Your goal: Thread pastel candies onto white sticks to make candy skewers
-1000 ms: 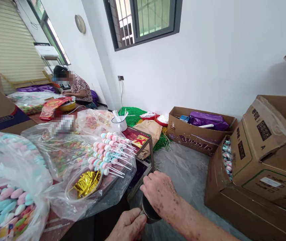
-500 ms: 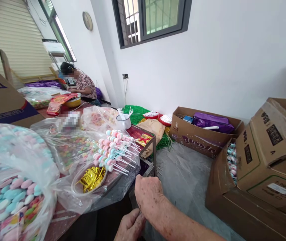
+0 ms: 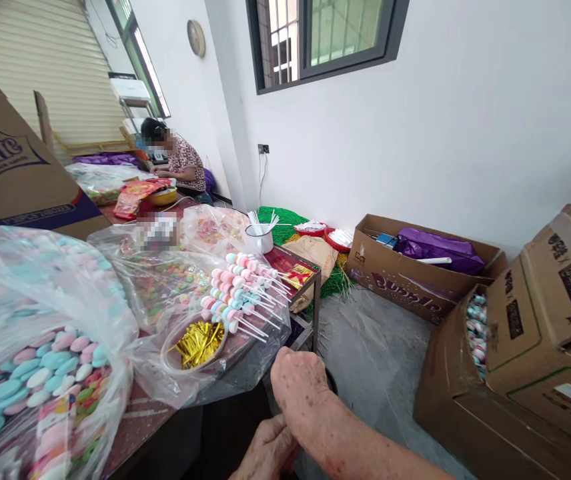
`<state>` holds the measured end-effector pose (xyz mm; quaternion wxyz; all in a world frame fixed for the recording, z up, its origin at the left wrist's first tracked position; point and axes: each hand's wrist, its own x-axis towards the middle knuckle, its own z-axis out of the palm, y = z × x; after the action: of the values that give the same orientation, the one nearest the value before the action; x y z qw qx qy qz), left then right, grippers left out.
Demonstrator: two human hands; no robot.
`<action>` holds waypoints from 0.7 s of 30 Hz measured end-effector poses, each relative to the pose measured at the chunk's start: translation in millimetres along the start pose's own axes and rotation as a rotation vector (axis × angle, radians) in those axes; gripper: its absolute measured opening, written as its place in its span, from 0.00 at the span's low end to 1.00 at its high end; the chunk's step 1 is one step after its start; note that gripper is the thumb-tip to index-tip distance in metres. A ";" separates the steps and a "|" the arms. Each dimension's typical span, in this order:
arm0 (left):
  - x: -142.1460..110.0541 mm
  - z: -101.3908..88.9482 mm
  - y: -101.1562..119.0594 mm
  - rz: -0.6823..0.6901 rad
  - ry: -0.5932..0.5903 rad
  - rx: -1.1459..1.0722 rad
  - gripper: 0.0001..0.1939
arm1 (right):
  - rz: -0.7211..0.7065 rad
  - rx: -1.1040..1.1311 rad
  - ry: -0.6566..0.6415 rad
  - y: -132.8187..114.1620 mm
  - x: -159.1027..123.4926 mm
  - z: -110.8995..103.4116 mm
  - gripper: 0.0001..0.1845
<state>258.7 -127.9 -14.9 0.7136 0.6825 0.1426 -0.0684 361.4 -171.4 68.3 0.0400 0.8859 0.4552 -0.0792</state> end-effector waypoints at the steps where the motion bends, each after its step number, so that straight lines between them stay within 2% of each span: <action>1: 0.0 0.6 1.3 0.011 -0.001 -0.003 0.31 | 0.002 -0.004 0.008 1.1 -1.5 -1.6 0.14; 8: -3.8 7.5 15.6 0.055 -0.037 -0.027 0.24 | 0.054 -0.032 0.005 12.6 -12.9 -19.7 0.11; 13: -5.9 8.4 28.3 0.055 -0.048 -0.025 0.21 | 0.097 -0.056 -0.013 12.6 -14.2 -21.9 0.10; 21: -2.0 8.4 19.6 0.044 -0.035 -0.028 0.24 | 0.072 -0.122 -0.018 8.8 -12.9 -15.8 0.07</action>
<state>263.5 -135.3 4.7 0.7267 0.6742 0.1159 -0.0626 362.8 -184.6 86.1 0.1010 0.8970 0.4265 -0.0577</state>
